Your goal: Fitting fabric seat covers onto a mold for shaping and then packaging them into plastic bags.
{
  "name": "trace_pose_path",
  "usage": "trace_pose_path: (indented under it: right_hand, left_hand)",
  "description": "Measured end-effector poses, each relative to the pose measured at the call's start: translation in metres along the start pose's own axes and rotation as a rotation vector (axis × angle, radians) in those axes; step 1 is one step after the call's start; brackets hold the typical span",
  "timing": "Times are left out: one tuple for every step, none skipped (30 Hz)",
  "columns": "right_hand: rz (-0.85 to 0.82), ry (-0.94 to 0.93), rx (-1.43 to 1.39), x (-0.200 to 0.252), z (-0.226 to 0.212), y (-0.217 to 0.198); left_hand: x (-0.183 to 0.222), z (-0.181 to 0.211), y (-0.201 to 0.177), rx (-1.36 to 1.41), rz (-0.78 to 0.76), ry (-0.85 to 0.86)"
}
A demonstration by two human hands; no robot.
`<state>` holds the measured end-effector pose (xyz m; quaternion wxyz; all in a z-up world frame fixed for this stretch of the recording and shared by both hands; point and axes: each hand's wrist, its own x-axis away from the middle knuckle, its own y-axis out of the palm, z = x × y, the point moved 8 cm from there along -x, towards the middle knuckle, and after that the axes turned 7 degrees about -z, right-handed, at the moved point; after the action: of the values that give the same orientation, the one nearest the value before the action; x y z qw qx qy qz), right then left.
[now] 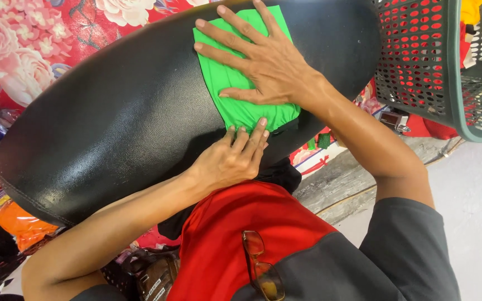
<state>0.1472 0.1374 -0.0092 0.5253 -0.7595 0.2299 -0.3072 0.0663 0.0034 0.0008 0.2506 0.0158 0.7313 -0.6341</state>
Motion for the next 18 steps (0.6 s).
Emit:
trace_pose_path:
  right_hand:
    - [-0.014, 0.017, 0.024, -0.001, -0.001, 0.002]
    - [-0.016, 0.018, 0.020, 0.000, 0.000, 0.005]
    - [0.025, 0.028, 0.068, 0.002, 0.000, 0.004]
    - [0.067, 0.038, 0.117, 0.004, 0.000, 0.003]
    - [0.065, 0.046, 0.119, 0.006, 0.001, 0.005]
    - [0.086, 0.047, 0.157, 0.008, 0.001, 0.006]
    - [0.109, 0.039, 0.196, 0.007, 0.002, 0.005]
    - [0.110, 0.039, 0.201, 0.009, -0.001, 0.001]
    - [0.091, 0.033, 0.152, 0.010, -0.002, -0.002]
    - [0.072, 0.027, 0.103, 0.010, -0.004, -0.005]
    - [0.071, 0.027, 0.106, 0.017, -0.008, -0.011]
    - [0.134, 0.060, 0.029, 0.026, -0.009, -0.020]
    - [0.198, 0.087, -0.048, 0.033, -0.009, -0.030]
    - [0.197, 0.081, -0.046, 0.043, -0.014, -0.029]
    - [0.301, 0.099, -0.099, 0.056, -0.017, -0.035]
    - [0.404, 0.116, -0.153, 0.071, -0.019, -0.041]
    - [0.405, 0.116, -0.149, 0.075, -0.023, -0.032]
    - [0.347, 0.154, -0.104, 0.078, -0.025, -0.018]
  left_hand:
    - [0.001, 0.000, 0.000, -0.001, -0.004, -0.003]
    - [0.001, 0.000, 0.000, 0.004, -0.007, -0.003]
    - [0.000, 0.000, 0.000, -0.010, -0.008, 0.002]
    - [0.000, 0.001, 0.000, -0.024, -0.009, 0.006]
    - [0.000, 0.001, 0.000, -0.019, -0.003, 0.012]
    - [0.000, 0.001, 0.000, -0.018, 0.003, 0.015]
    - [-0.001, -0.001, -0.001, -0.024, 0.007, 0.013]
    - [0.000, 0.000, -0.002, -0.026, 0.011, 0.013]
    - [0.000, -0.001, -0.002, 0.001, 0.016, 0.002]
    - [0.000, -0.003, -0.003, 0.027, 0.022, -0.009]
    - [0.000, -0.003, -0.004, 0.027, 0.025, -0.009]
    - [-0.001, -0.004, -0.004, 0.029, 0.028, -0.010]
    - [-0.001, -0.005, -0.005, 0.027, 0.029, -0.015]
    - [-0.002, -0.006, -0.006, 0.024, 0.029, -0.020]
    - [-0.003, -0.006, -0.007, 0.021, 0.031, -0.020]
    - [-0.004, -0.007, -0.009, 0.018, 0.033, -0.019]
    - [-0.003, -0.007, -0.010, 0.016, 0.035, -0.018]
    - [-0.004, -0.007, -0.009, 0.013, 0.013, -0.014]
